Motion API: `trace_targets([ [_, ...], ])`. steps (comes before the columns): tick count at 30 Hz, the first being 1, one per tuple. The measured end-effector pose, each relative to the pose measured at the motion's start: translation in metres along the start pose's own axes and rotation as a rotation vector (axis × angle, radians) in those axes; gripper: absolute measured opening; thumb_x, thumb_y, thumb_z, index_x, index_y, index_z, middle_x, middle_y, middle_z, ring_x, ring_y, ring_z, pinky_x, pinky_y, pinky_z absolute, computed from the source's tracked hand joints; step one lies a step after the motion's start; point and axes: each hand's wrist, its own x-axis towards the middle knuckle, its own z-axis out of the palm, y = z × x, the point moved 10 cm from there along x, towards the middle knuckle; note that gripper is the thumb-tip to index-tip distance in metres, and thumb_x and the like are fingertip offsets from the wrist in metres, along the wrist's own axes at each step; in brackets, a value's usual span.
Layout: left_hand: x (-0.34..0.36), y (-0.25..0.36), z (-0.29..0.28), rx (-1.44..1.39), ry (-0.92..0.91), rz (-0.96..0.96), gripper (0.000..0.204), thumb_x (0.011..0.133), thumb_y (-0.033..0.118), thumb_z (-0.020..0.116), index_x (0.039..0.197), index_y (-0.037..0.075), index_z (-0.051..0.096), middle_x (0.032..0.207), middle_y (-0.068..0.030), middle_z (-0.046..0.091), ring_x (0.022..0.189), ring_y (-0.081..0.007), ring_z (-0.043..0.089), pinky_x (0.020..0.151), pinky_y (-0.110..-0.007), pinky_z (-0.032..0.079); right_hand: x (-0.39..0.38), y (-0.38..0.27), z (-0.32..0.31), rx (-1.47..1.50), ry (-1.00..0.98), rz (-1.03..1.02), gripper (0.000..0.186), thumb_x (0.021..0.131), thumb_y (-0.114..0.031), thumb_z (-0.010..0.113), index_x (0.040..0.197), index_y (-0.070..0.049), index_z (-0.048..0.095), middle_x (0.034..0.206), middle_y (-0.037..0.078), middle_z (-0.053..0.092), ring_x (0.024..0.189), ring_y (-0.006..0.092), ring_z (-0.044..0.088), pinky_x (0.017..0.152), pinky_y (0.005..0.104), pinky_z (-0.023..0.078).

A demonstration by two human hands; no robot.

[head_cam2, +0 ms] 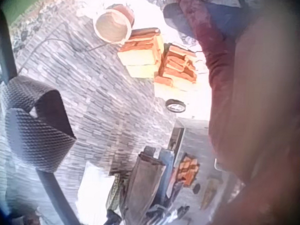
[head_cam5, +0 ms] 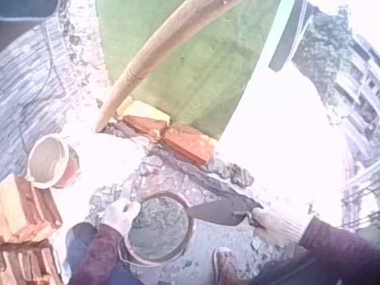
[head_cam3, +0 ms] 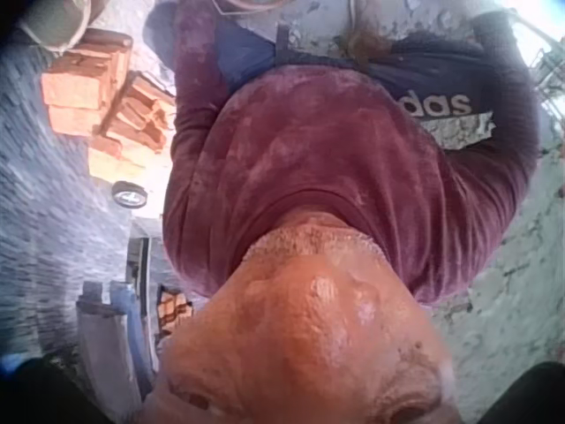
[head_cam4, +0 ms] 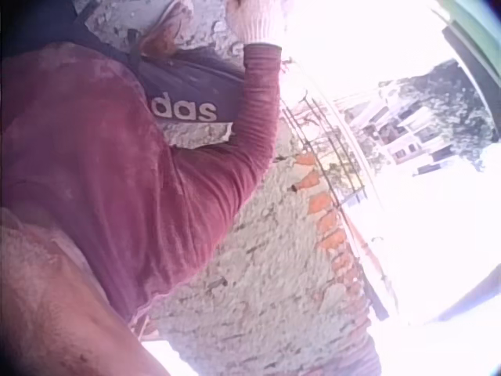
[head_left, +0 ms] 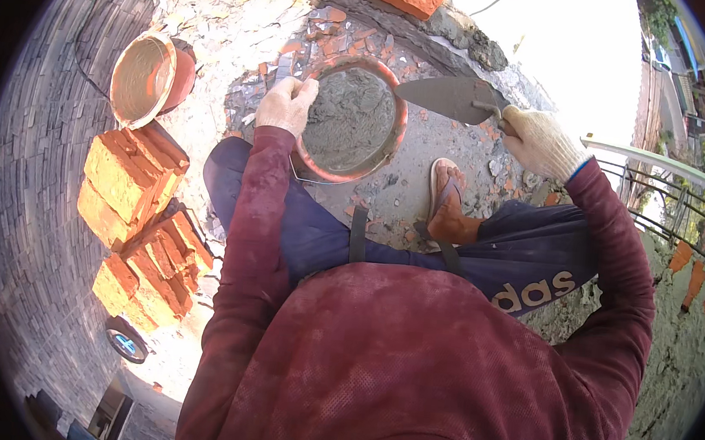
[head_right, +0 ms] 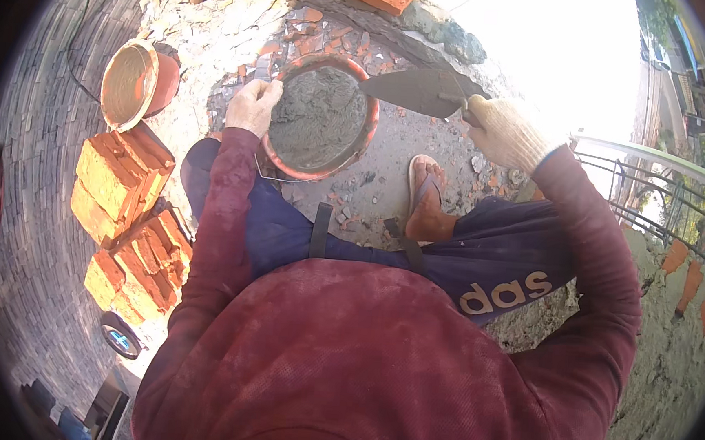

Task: The person scoops mortar from a bucket with a trowel and applies it to a low brick wall. They place bricks onto the mortar, tap them into position, and scrape away excess mortar. The person repeats this process to extend the wall.

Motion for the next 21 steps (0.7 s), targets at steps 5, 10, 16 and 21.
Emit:
trace_targets([
  [5,0.018,0.011,0.005,0.032,0.008,0.106,0.048,0.096,0.051,0.068,0.102,0.004,0.077,0.091,-0.0151,0.076,0.086,-0.0285,0.072,0.081,-0.040,0.053,0.069,-0.049,0.029,-0.221,0.199,-0.068,0.023,0.099,-0.016,0.059,0.118,-0.004,0.059,0.092,0.020,0.074,0.087,0.0363,0.076,0.070,0.0453,0.061],
  [10,0.014,0.017,0.001,0.076,-0.034,0.167,0.041,0.096,0.046,0.072,0.102,0.006,0.077,0.090,-0.0147,0.077,0.084,-0.0272,0.073,0.079,-0.040,0.054,0.125,-0.081,0.044,-0.267,0.157,-0.108,0.021,0.098,-0.010,0.059,0.118,-0.006,0.062,0.096,0.018,0.075,0.090,0.0357,0.077,0.074,0.0450,0.062],
  [16,0.015,0.021,0.000,-0.007,0.034,0.226,0.044,0.095,0.052,0.070,0.096,0.009,0.077,0.083,-0.0138,0.075,0.082,-0.0343,0.073,0.075,-0.044,0.055,0.145,-0.090,0.109,0.098,-0.133,-0.146,0.022,0.090,-0.014,0.068,0.111,-0.007,0.069,0.097,0.020,0.074,0.096,0.0393,0.074,0.083,0.0505,0.058],
  [21,0.012,0.018,0.004,-0.108,0.069,0.225,0.041,0.095,0.049,0.072,0.094,0.008,0.077,0.080,-0.0131,0.075,0.077,-0.0307,0.073,0.072,-0.042,0.054,0.120,-0.114,0.125,0.385,-0.226,-0.186,0.021,0.084,-0.011,0.064,0.103,-0.004,0.069,0.093,0.022,0.071,0.094,0.0422,0.072,0.083,0.0520,0.055],
])
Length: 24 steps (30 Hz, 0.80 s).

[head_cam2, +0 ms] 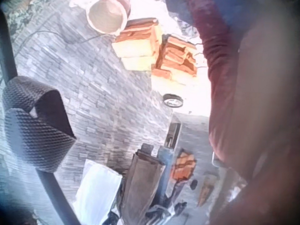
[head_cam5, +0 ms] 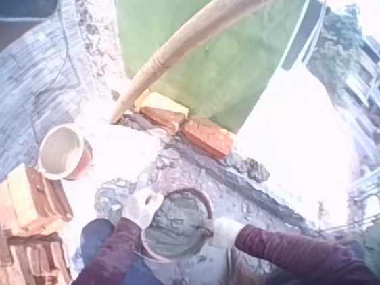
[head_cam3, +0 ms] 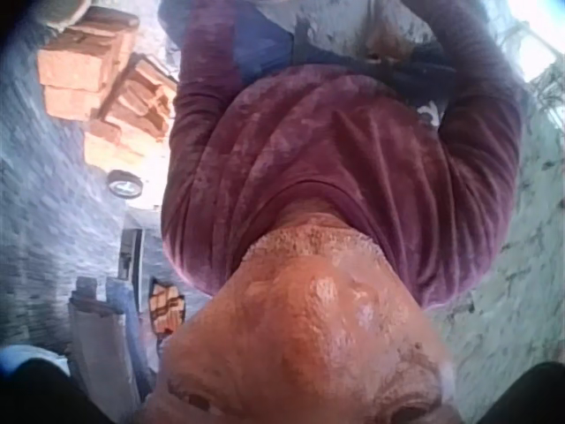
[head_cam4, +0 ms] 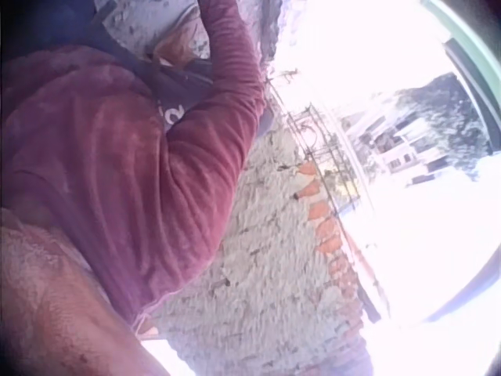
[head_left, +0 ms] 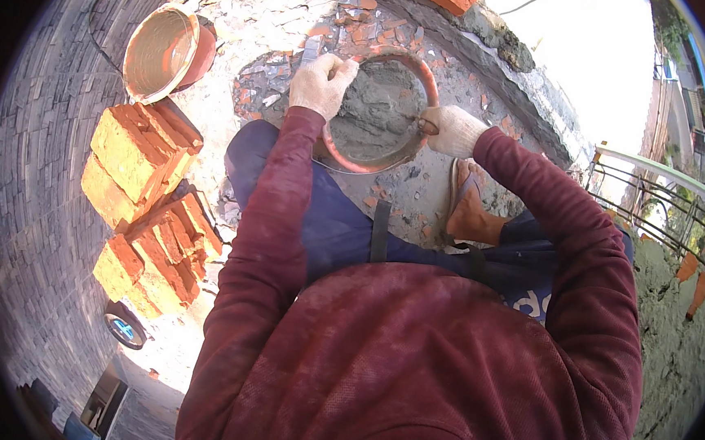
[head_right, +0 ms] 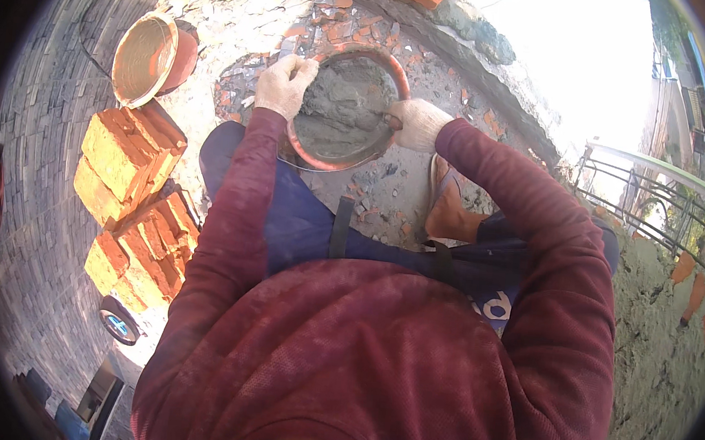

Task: The person scoops mortar from a bucket with a trowel and applies it to a low brick wall. They place bricks onto the mortar, tap them into position, and scrape away excess mortar. The person repeats this process to extend the wall.

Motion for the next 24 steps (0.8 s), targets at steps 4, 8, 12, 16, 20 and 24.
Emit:
trace_targets([
  [4,-0.001,0.008,0.003,-0.030,0.032,0.001,0.042,0.096,0.049,0.071,0.090,0.007,0.077,0.074,-0.0119,0.073,0.073,-0.0280,0.073,0.070,-0.041,0.054,-0.002,0.002,0.016,0.157,0.057,0.014,0.016,0.082,-0.012,0.067,0.087,-0.004,0.055,0.078,0.015,0.062,0.077,0.0372,0.067,0.073,0.0480,0.051],
  [8,0.002,0.003,0.004,-0.036,0.022,-0.016,0.046,0.101,0.049,0.065,0.096,0.005,0.077,0.078,-0.0131,0.073,0.076,-0.0281,0.072,0.073,-0.041,0.053,-0.019,0.003,0.015,0.271,0.039,-0.016,0.016,0.081,-0.009,0.065,0.086,-0.003,0.052,0.072,0.011,0.054,0.069,0.0279,0.059,0.069,0.0436,0.049],
  [12,0.004,-0.008,0.004,-0.099,0.006,-0.060,0.056,0.110,0.051,0.050,0.113,0.002,0.074,0.095,-0.0191,0.076,0.092,-0.0321,0.074,0.084,-0.041,0.054,-0.026,0.014,0.016,0.293,-0.017,-0.007,0.025,0.079,-0.007,0.064,0.104,-0.004,0.061,0.072,0.007,0.053,0.070,0.0239,0.058,0.072,0.0412,0.051],
  [16,0.010,-0.028,0.006,-0.141,0.046,-0.020,0.057,0.111,0.051,0.047,0.110,0.000,0.074,0.098,-0.0181,0.076,0.098,-0.0308,0.074,0.089,-0.040,0.054,-0.039,0.027,0.000,0.283,-0.008,0.002,0.030,0.079,-0.007,0.066,0.109,-0.005,0.066,0.073,0.005,0.053,0.070,0.0211,0.058,0.070,0.0412,0.052],
  [20,0.015,-0.050,0.014,-0.242,0.019,0.000,0.062,0.112,0.055,0.043,0.105,0.001,0.073,0.090,-0.0123,0.073,0.089,-0.0212,0.068,0.086,-0.038,0.052,-0.062,0.048,-0.028,0.410,-0.009,-0.018,0.024,0.078,-0.008,0.067,0.102,-0.006,0.063,0.073,0.003,0.053,0.065,0.0187,0.058,0.062,0.0390,0.053],
  [24,0.015,-0.059,0.012,-0.179,-0.035,0.017,0.058,0.113,0.051,0.045,0.104,0.000,0.070,0.094,-0.0083,0.071,0.091,-0.0167,0.063,0.088,-0.034,0.050,-0.102,0.102,-0.052,0.426,-0.015,0.083,0.027,0.080,-0.009,0.069,0.107,-0.007,0.066,0.075,0.000,0.056,0.061,0.0156,0.060,0.053,0.0350,0.054],
])
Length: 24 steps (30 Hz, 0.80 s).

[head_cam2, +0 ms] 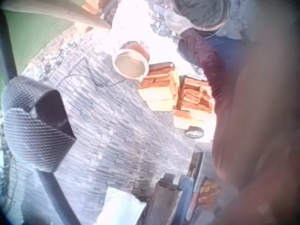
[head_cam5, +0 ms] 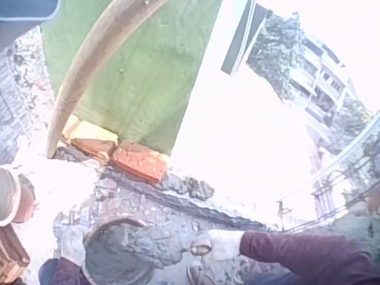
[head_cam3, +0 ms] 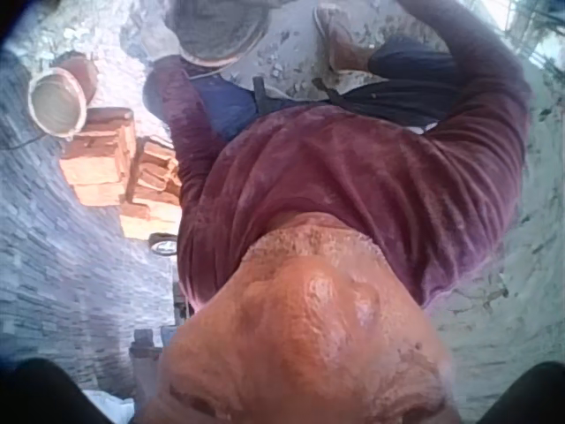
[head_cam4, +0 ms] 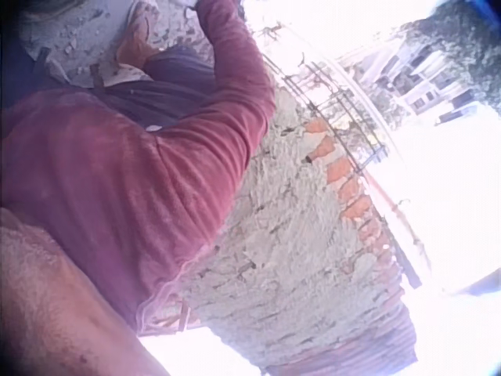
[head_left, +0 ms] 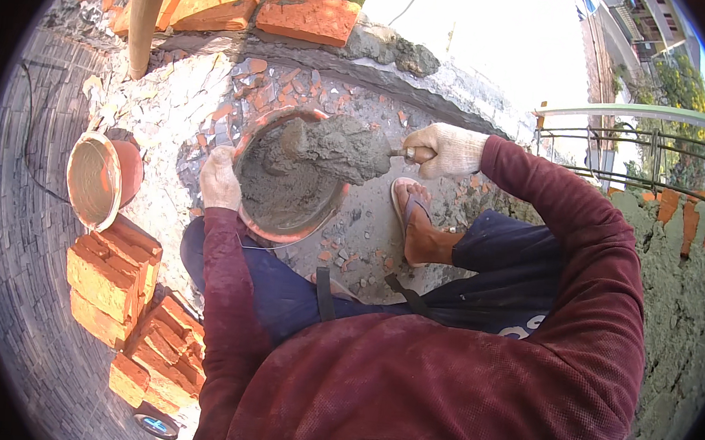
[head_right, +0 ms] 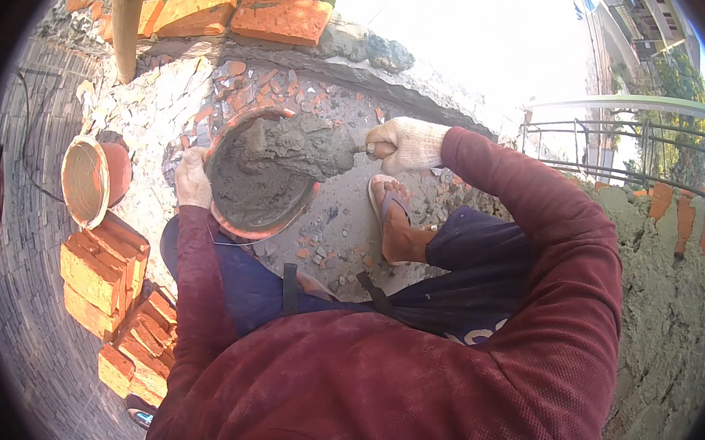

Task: The person scoops mortar from a bucket with a trowel and applies it to a low brick wall. They place bricks onto the mortar, tap them into position, and scrape away excess mortar. The person repeats this process to extend the wall.

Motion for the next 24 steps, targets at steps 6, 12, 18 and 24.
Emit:
trace_targets([
  [6,-0.003,-0.002,-0.013,0.032,0.028,-0.029,0.066,0.111,0.060,0.042,0.104,0.000,0.067,0.086,-0.0040,0.063,0.084,-0.0154,0.055,0.080,-0.033,0.046,-0.091,0.061,-0.082,-0.045,0.270,0.259,0.025,0.080,-0.014,0.071,0.102,-0.008,0.062,0.075,0.000,0.054,0.064,0.0162,0.058,0.058,0.0368,0.051],
  [12,-0.003,-0.040,-0.033,0.024,0.005,-0.033,0.069,0.110,0.062,0.042,0.109,-0.002,0.066,0.097,-0.0057,0.064,0.092,-0.0164,0.056,0.087,-0.033,0.046,-0.112,0.103,-0.132,-0.281,0.752,0.353,0.010,0.084,-0.012,0.067,0.088,-0.008,0.058,0.076,0.012,0.061,0.073,0.0296,0.063,0.073,0.0478,0.051],
  [18,0.003,-0.037,-0.021,-0.034,-0.031,-0.044,0.068,0.111,0.061,0.042,0.111,-0.003,0.066,0.099,-0.0074,0.065,0.094,-0.0169,0.057,0.089,-0.035,0.047,-0.130,0.103,-0.135,-0.823,1.241,0.230,0.014,0.094,-0.014,0.066,0.105,-0.007,0.068,0.087,0.015,0.070,0.086,0.0357,0.071,0.079,0.0507,0.056],
  [24,-0.004,-0.013,-0.022,-0.063,0.041,-0.057,0.060,0.112,0.053,0.048,0.107,-0.003,0.067,0.091,-0.0051,0.065,0.087,-0.0138,0.056,0.081,-0.032,0.047,-0.147,0.131,-0.117,0.158,0.732,0.467,0.030,0.103,-0.033,0.064,0.117,-0.007,0.062,0.074,0.006,0.063,0.059,0.0183,0.064,0.052,0.0405,0.054],
])
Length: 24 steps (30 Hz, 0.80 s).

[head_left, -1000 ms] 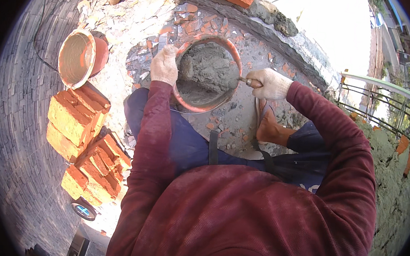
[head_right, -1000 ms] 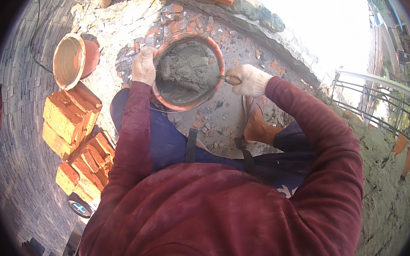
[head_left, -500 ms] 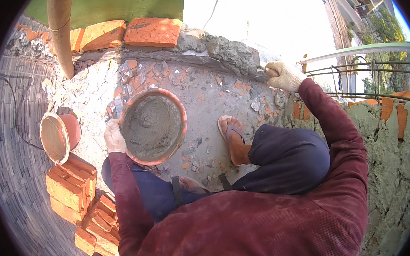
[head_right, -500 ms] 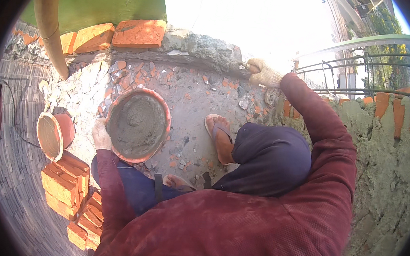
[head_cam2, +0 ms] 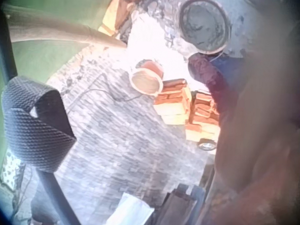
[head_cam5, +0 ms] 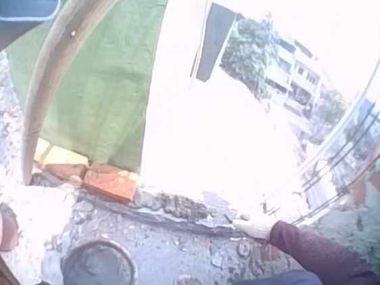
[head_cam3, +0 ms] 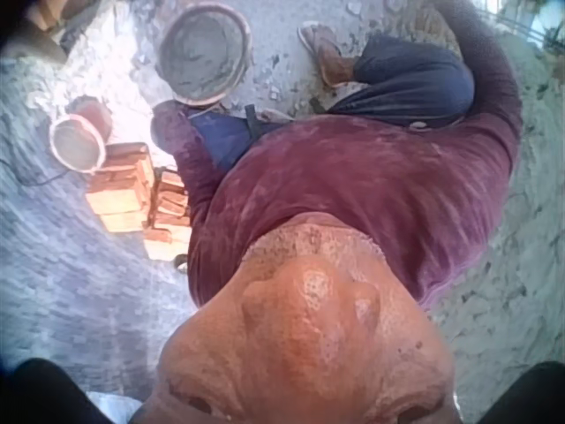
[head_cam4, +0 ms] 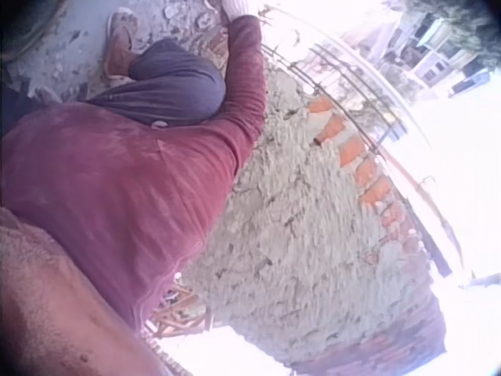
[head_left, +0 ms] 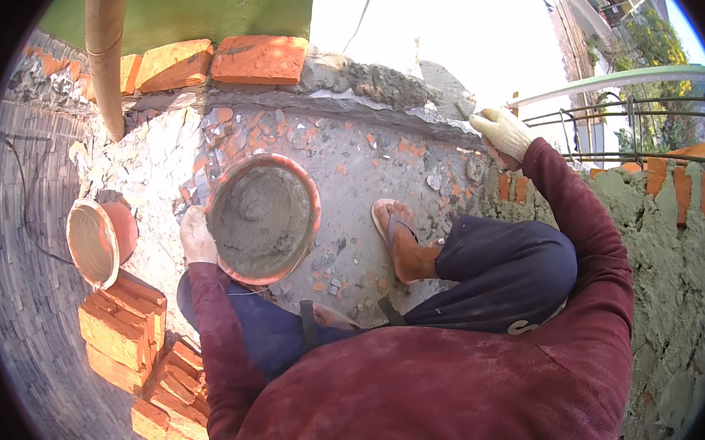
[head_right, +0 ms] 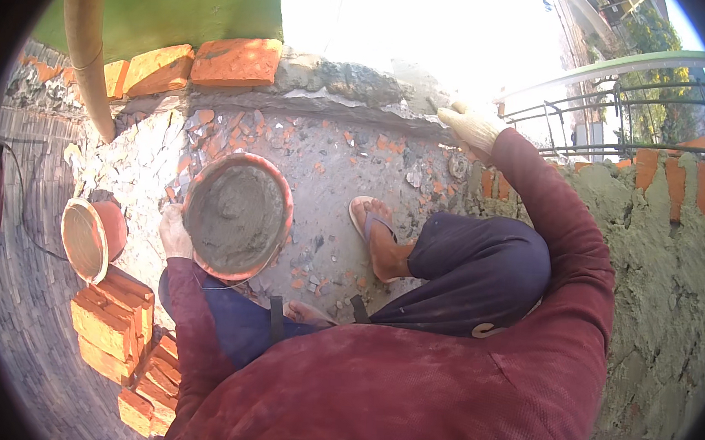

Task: The person scoops mortar from a bucket with a trowel and applies it to a low brick wall. They place bricks onto the mortar, tap them into position, and scrape away excess mortar. The person repeats this process to extend the wall.

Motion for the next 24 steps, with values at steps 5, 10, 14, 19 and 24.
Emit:
trace_targets([
  [5,0.002,0.040,0.026,0.047,0.015,-0.008,0.057,0.111,0.050,0.051,0.102,-0.004,0.068,0.085,-0.0026,0.066,0.080,-0.0130,0.054,0.075,-0.033,0.047,-0.029,-0.009,0.095,0.730,-0.220,0.337,0.041,0.109,-0.049,0.051,0.109,-0.008,0.057,0.072,-0.003,0.055,0.051,0.0088,0.050,0.041,0.0284,0.045],
  [10,0.002,0.080,0.046,0.116,-0.001,0.034,0.052,0.109,0.048,0.057,0.099,-0.001,0.070,0.078,-0.0103,0.063,0.074,-0.0163,0.055,0.072,-0.036,0.048,0.016,-0.040,0.187,1.146,-0.222,0.321,0.036,0.109,-0.044,0.050,0.112,-0.009,0.054,0.080,0.002,0.056,0.059,0.0152,0.052,0.053,0.0369,0.047],
  [14,0.005,0.086,0.059,0.131,-0.056,0.060,0.054,0.107,0.051,0.059,0.093,-0.001,0.068,0.075,-0.0103,0.064,0.071,-0.0177,0.056,0.072,-0.037,0.048,0.047,-0.055,0.214,1.061,-0.127,0.333,0.030,0.105,-0.040,0.052,0.108,-0.011,0.057,0.080,0.004,0.057,0.057,0.0191,0.053,0.056,0.0445,0.051],
  [19,0.009,0.073,0.044,0.165,-0.032,0.052,0.055,0.106,0.052,0.060,0.093,-0.001,0.068,0.075,-0.0122,0.063,0.072,-0.0204,0.057,0.072,-0.038,0.048,0.010,-0.092,0.173,0.562,-0.140,0.201,0.035,0.101,-0.032,0.050,0.107,-0.001,0.063,0.081,0.014,0.065,0.065,0.0284,0.064,0.060,0.0478,0.052],
  [24,0.006,0.076,0.040,0.254,-0.050,0.018,0.054,0.105,0.051,0.062,0.092,-0.001,0.067,0.075,-0.0138,0.063,0.072,-0.0222,0.057,0.072,-0.039,0.048,-0.015,-0.129,0.142,-0.068,0.023,0.090,0.040,0.105,-0.031,0.050,0.118,0.004,0.066,0.095,0.026,0.074,0.094,0.0351,0.077,0.079,0.0484,0.061],
])
